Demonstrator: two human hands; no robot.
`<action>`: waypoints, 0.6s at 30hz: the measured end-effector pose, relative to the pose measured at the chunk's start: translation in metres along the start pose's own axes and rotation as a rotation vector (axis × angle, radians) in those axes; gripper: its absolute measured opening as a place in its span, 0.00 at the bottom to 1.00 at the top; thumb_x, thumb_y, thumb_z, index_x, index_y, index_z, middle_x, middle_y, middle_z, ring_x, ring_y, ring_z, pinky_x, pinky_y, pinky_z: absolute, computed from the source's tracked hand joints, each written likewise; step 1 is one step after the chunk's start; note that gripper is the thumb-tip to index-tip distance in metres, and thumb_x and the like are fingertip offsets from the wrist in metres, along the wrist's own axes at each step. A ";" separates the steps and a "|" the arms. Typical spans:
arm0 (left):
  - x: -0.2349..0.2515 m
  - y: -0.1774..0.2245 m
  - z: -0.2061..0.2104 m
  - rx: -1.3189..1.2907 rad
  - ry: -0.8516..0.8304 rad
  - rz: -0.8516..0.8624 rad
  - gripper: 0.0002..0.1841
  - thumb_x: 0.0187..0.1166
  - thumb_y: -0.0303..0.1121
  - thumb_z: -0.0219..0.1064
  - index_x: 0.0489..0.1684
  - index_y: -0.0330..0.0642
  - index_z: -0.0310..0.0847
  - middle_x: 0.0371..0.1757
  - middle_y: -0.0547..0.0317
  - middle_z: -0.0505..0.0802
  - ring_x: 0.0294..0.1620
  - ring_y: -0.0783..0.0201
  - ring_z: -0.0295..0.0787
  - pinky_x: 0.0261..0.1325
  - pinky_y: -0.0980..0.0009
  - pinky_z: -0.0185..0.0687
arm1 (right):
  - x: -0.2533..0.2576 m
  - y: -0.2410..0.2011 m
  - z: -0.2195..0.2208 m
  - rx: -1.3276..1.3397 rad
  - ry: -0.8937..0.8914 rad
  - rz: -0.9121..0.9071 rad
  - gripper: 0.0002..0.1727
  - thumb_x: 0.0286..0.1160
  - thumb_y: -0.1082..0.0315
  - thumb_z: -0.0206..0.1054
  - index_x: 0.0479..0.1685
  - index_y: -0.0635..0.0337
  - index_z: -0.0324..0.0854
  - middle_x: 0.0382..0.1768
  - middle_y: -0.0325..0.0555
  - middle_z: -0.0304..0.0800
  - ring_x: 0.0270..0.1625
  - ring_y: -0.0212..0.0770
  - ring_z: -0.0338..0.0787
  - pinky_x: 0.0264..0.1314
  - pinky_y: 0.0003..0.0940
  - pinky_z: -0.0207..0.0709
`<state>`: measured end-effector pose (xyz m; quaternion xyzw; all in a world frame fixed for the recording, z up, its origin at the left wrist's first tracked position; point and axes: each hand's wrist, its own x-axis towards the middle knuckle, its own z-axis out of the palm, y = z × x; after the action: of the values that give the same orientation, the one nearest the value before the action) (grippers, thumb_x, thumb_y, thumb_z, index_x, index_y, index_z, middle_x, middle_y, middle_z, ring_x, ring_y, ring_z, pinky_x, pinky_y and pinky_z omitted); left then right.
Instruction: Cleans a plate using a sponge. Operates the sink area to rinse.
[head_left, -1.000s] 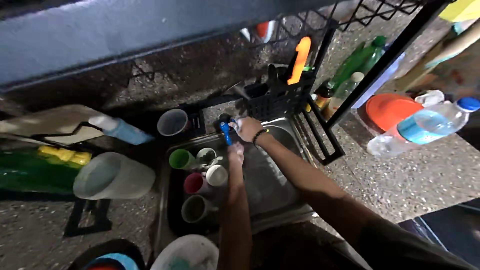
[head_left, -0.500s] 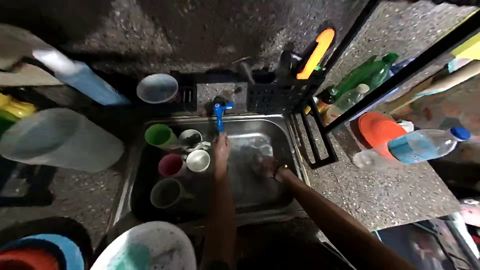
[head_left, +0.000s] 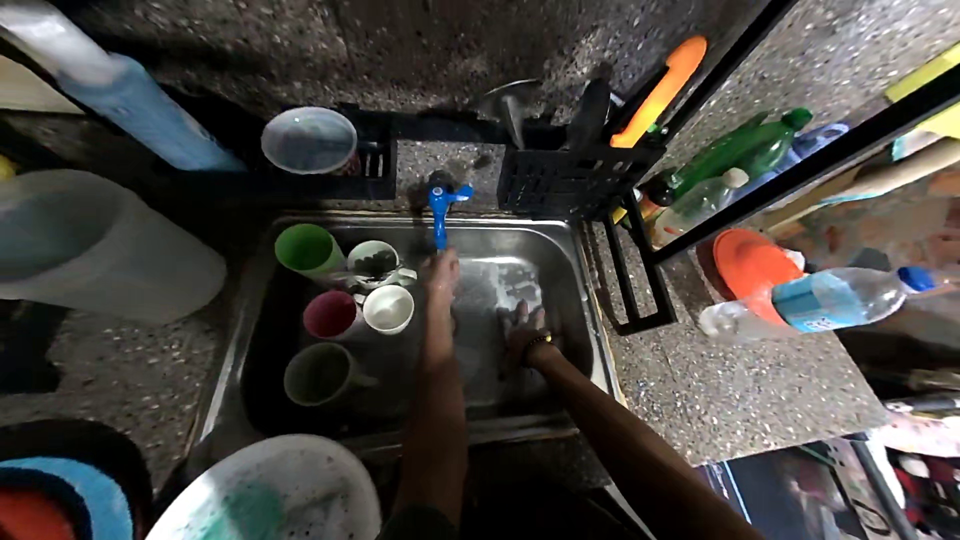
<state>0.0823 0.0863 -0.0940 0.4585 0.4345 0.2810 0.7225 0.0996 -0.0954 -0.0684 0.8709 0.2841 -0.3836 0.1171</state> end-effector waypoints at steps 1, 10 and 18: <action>-0.002 -0.001 -0.002 -0.008 -0.014 -0.005 0.09 0.84 0.36 0.64 0.38 0.40 0.80 0.17 0.69 0.74 0.13 0.76 0.64 0.18 0.79 0.65 | 0.001 -0.001 0.001 0.032 0.007 0.005 0.65 0.63 0.58 0.83 0.99 0.37 0.35 0.95 0.68 0.16 0.91 0.87 0.29 0.72 0.89 0.58; -0.006 -0.001 -0.002 -0.488 -0.238 -0.082 0.19 0.91 0.35 0.45 0.21 0.56 0.65 0.09 0.78 0.63 0.07 0.80 0.53 0.12 0.84 0.53 | -0.003 -0.008 -0.003 0.087 0.002 0.025 0.62 0.72 0.61 0.76 0.99 0.37 0.27 0.93 0.71 0.14 0.90 0.90 0.26 0.70 0.95 0.50; -0.007 -0.005 0.002 -0.521 -0.271 -0.080 0.21 0.88 0.31 0.45 0.17 0.57 0.63 0.08 0.78 0.63 0.07 0.80 0.54 0.13 0.84 0.53 | -0.004 -0.013 -0.004 0.061 -0.002 0.038 0.68 0.64 0.60 0.82 0.99 0.39 0.27 0.93 0.73 0.14 0.89 0.90 0.30 0.69 0.92 0.56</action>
<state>0.0812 0.0781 -0.0954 0.2736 0.2651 0.2905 0.8778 0.0924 -0.0849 -0.0624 0.8788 0.2556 -0.3909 0.0979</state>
